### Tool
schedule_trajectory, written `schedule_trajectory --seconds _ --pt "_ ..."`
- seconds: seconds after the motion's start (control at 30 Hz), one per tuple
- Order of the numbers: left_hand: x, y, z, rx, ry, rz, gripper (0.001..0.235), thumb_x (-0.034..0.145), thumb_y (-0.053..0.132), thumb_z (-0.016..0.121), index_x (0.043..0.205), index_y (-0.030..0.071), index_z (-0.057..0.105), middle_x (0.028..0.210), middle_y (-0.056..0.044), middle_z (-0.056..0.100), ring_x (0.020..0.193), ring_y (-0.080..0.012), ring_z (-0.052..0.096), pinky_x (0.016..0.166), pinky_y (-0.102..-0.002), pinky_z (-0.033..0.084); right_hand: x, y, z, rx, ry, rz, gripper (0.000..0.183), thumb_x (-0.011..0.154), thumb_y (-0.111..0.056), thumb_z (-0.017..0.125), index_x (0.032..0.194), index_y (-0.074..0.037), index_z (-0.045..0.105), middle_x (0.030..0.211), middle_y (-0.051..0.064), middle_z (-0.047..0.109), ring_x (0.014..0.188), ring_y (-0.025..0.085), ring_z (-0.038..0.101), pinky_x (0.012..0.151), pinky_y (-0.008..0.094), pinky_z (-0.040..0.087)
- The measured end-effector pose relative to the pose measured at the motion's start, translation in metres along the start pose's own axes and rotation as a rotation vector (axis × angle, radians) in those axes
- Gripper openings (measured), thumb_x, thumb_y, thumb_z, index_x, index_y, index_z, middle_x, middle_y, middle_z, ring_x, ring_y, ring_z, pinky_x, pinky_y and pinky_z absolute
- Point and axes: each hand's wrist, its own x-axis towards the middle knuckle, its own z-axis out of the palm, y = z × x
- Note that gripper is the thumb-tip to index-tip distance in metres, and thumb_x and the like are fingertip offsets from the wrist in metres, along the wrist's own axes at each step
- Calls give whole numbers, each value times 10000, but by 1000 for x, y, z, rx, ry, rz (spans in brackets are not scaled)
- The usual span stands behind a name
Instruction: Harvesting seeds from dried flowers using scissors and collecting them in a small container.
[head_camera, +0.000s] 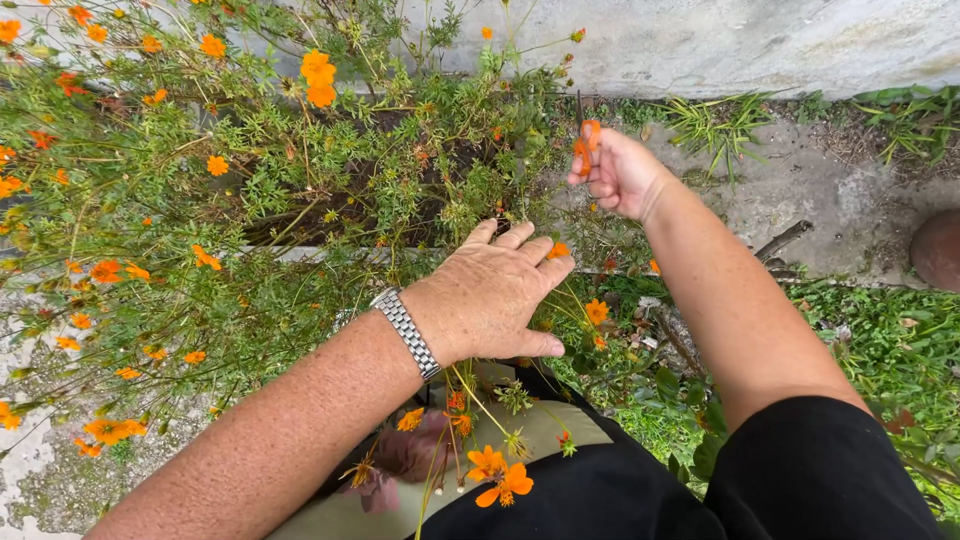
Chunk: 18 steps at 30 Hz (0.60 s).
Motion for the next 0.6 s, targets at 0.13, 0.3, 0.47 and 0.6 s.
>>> schedule_trajectory --seconds 0.13,0.3,0.47,0.6 --pt "-2 1 -2 -35 -16 -3 922 859 668 660 1527 78 423 1528 -223 479 1489 -412 344 1193 -651 211 26 5 -3 -23 45 22 517 968 -639 502 953 -133 605 827 18 684 385 -25 359 332 130 291" --pt "-4 1 -3 -69 -12 -2 895 870 632 674 1520 61 443 1528 -238 481 1486 -423 351 1197 -650 203 43 11 -4 -25 85 33 500 964 -634 512 940 -143 605 833 21 693 391 -26 367 326 127 290" --pt "0 0 9 -117 44 2 858 852 662 672 1467 86 508 1503 -222 508 1476 -411 375 1198 -653 206 42 9 -5 -94 127 2 446 979 -619 527 944 -181 598 841 -6 677 408 -28 391 344 117 297" --pt "-2 2 6 -145 46 -4 851 858 618 699 1481 78 488 1497 -229 510 1475 -415 366 1206 -654 184 50 12 -16 -84 150 5 388 978 -570 539 885 -198 601 800 -19 687 390 -31 368 341 120 288"
